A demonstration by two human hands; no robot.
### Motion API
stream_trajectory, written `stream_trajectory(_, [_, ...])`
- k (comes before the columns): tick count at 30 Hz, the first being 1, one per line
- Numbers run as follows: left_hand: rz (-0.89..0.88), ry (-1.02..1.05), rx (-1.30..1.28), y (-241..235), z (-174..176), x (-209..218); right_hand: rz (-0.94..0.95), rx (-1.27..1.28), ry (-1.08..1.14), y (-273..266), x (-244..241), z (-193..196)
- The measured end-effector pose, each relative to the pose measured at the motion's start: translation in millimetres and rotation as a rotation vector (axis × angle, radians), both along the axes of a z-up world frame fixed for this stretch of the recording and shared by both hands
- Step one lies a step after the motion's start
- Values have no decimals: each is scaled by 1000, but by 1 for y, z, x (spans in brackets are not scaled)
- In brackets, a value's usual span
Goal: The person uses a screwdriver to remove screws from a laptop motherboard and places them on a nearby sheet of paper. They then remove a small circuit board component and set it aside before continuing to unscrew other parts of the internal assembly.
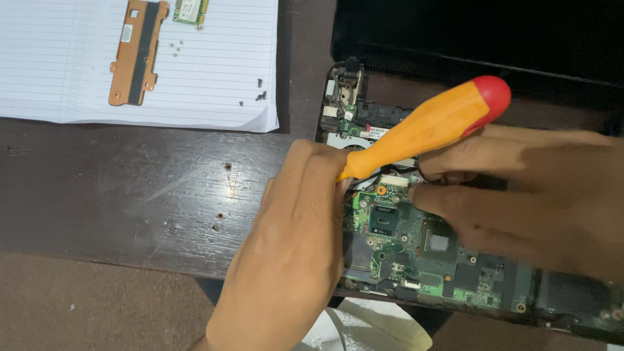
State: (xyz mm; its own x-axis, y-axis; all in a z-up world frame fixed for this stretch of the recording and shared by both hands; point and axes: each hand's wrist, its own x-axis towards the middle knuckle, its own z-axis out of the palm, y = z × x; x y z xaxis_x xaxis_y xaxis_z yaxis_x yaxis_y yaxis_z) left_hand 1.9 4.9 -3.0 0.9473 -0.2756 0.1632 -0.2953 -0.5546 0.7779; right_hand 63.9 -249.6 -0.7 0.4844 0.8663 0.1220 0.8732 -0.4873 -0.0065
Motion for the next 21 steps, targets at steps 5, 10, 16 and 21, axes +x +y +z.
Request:
stream_trajectory(5, [-7, 8, -19, 1, 1, 0, 23, 79, -19, 2, 3, 3])
stream_trajectory(10, [12, 1, -10, 0, -2, 0, 69, 164, 91, 6, 8, 12])
stream_trajectory(16, [10, 5, -1, 1, -1, 0, 37, -90, 32, 17, 9, 15])
stream_trajectory(21, [9, 33, 12, 3, -1, -1, -978, -511, 570, 38, -4, 24])
